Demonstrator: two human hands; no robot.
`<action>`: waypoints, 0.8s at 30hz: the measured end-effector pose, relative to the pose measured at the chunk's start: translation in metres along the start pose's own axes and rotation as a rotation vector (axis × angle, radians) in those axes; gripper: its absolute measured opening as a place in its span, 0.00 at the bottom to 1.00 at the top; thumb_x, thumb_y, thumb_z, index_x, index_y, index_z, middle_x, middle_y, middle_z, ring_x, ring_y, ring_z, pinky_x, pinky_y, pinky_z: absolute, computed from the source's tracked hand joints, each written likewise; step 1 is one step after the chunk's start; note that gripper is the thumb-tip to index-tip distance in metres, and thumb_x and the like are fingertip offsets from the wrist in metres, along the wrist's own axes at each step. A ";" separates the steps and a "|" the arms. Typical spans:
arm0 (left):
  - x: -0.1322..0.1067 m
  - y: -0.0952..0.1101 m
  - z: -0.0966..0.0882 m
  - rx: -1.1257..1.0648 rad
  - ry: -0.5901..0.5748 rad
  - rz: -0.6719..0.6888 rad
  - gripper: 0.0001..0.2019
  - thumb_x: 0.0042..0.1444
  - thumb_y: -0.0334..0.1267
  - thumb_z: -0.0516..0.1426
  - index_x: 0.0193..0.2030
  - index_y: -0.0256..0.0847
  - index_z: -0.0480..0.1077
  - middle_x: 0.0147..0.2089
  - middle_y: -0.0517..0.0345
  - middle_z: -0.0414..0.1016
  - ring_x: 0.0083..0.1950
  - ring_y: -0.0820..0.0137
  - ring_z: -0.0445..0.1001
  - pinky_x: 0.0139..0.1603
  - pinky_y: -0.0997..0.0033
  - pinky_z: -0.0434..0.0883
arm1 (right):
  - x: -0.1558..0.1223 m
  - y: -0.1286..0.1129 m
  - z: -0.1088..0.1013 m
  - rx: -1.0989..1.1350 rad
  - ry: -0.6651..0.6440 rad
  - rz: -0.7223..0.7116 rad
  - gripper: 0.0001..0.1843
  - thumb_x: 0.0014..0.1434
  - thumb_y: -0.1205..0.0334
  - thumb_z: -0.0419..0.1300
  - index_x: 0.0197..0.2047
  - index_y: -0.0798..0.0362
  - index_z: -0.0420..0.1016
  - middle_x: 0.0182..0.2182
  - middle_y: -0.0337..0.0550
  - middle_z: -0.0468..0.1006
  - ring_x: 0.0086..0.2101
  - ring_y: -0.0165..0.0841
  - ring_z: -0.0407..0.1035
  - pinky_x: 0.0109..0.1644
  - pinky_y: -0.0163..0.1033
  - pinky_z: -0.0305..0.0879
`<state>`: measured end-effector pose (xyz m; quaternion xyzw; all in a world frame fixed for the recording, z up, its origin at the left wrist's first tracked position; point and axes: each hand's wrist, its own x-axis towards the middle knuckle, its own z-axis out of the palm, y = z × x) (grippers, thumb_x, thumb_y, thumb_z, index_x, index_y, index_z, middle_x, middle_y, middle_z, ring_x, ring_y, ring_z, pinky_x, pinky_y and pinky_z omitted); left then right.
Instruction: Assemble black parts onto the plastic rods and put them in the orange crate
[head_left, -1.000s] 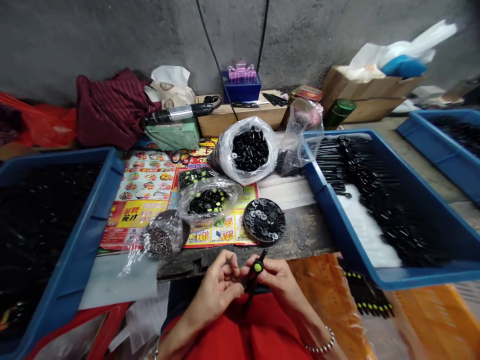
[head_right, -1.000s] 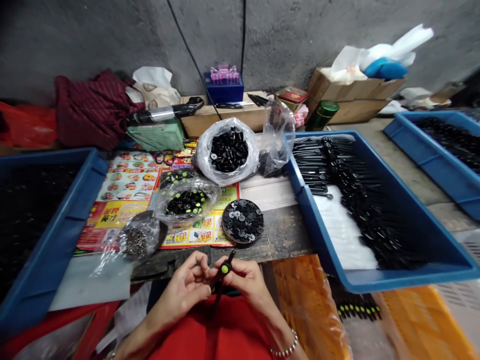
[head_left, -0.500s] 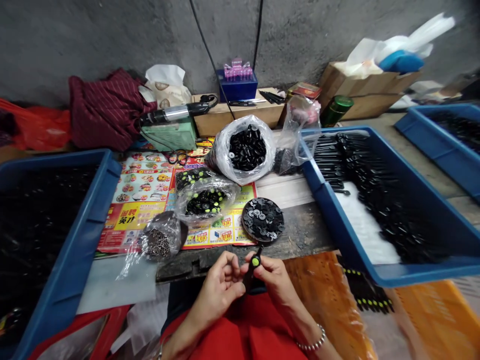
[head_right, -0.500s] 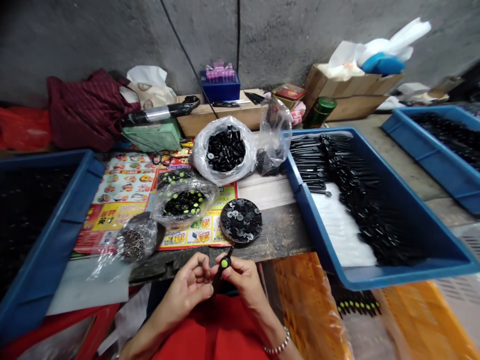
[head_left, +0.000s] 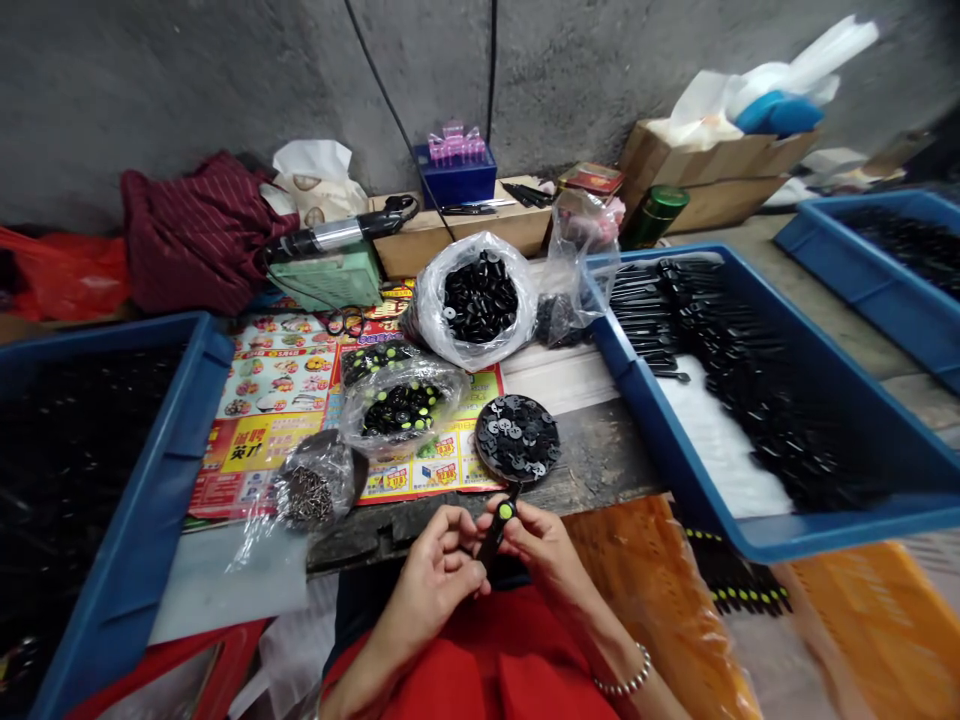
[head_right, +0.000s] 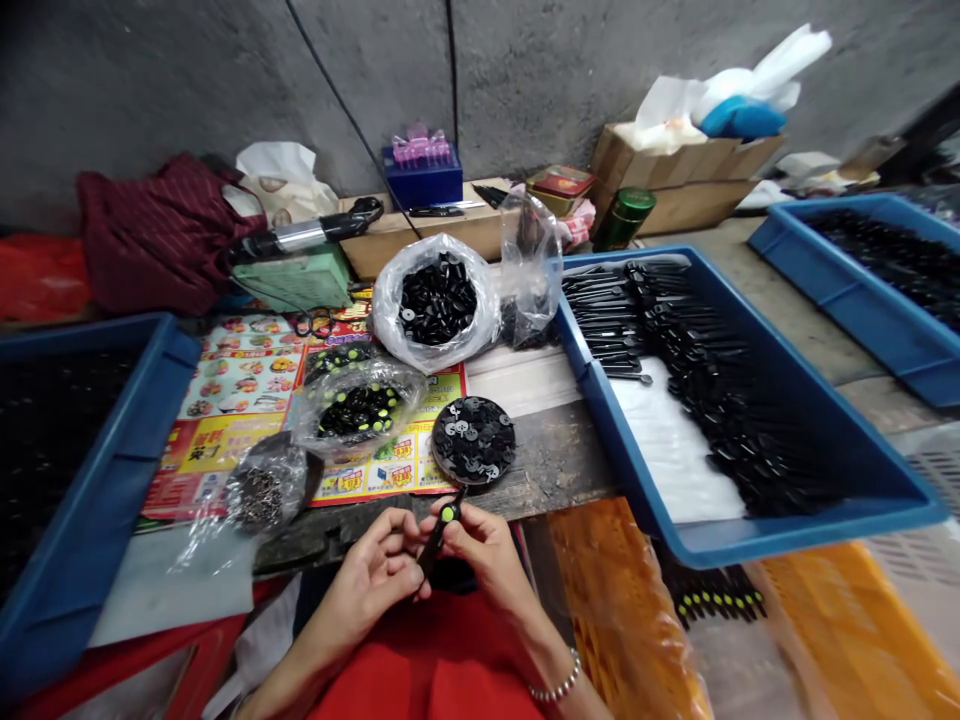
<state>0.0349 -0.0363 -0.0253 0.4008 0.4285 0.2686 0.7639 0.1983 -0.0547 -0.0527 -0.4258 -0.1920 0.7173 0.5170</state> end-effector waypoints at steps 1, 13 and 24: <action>0.000 0.000 0.000 0.017 0.010 0.005 0.15 0.52 0.40 0.63 0.40 0.43 0.60 0.36 0.62 0.68 0.27 0.77 0.70 0.30 0.76 0.67 | -0.001 -0.003 -0.001 0.012 0.002 0.020 0.21 0.48 0.50 0.71 0.42 0.54 0.79 0.31 0.42 0.81 0.32 0.34 0.75 0.39 0.37 0.71; -0.001 0.018 0.003 0.216 -0.010 -0.012 0.11 0.52 0.37 0.62 0.40 0.39 0.67 0.34 0.58 0.69 0.32 0.74 0.66 0.32 0.77 0.66 | -0.023 -0.025 -0.037 -0.132 0.102 0.070 0.18 0.42 0.55 0.74 0.34 0.57 0.79 0.22 0.37 0.76 0.21 0.26 0.69 0.27 0.31 0.68; 0.029 0.036 0.032 0.403 -0.047 -0.136 0.26 0.42 0.54 0.67 0.43 0.42 0.68 0.29 0.55 0.80 0.25 0.66 0.75 0.29 0.71 0.73 | -0.128 -0.083 -0.106 -0.170 0.271 -0.042 0.10 0.47 0.59 0.69 0.33 0.56 0.80 0.24 0.37 0.77 0.23 0.28 0.69 0.30 0.33 0.65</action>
